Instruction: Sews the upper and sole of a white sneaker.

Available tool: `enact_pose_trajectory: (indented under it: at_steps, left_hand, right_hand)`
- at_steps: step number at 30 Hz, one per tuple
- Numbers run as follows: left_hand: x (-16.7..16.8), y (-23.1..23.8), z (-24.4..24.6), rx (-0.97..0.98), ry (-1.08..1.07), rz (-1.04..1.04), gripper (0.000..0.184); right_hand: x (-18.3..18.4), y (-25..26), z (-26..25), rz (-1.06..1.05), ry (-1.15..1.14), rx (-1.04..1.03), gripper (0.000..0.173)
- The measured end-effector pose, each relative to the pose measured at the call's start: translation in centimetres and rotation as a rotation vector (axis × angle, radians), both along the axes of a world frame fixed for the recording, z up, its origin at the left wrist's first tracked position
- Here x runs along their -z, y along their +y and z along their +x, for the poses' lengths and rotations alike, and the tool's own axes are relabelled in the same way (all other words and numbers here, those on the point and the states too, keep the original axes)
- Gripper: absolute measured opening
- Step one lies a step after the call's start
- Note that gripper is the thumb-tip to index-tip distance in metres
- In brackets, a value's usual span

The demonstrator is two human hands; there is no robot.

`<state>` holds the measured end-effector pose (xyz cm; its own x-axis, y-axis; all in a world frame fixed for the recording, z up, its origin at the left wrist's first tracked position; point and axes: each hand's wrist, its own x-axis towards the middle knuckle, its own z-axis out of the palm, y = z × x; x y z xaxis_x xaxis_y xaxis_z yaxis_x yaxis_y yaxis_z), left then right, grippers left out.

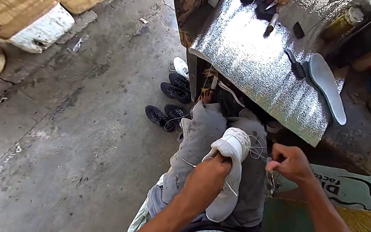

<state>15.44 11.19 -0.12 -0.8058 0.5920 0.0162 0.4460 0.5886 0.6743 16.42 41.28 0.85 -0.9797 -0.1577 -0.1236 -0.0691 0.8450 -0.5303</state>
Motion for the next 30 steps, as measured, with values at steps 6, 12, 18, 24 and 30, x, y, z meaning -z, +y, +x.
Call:
enact_pose_trajectory:
  at_steps: [6, 12, 18, 24, 30]
  left_hand:
    - [-0.2, -0.4, -0.3, 0.066, 0.035, -0.085, 0.013]
    - [-0.5, -0.4, -0.6, 0.086, 0.011, -0.109, 0.011]
    - [-0.4, -0.5, -0.3, 0.061, 0.009, -0.088, 0.015]
    - [0.1, -0.8, -0.4, 0.053, 0.007, -0.058, 0.013]
    - [0.1, -0.8, -0.8, 0.078, -0.013, -0.054, 0.014]
  right_hand:
    - [-0.4, -3.7, 1.3, -0.49, 0.204, 0.041, 0.033]
    - [0.4, -8.3, 0.3, 0.004, 0.432, 0.026, 0.019]
    - [-1.6, -7.3, -1.4, -0.163, 0.422, 0.168, 0.016]
    - [-3.0, -5.1, -1.4, -1.071, -0.009, 0.042, 0.02]
    - [-2.7, -7.0, -3.2, 0.127, 0.386, -0.083, 0.025]
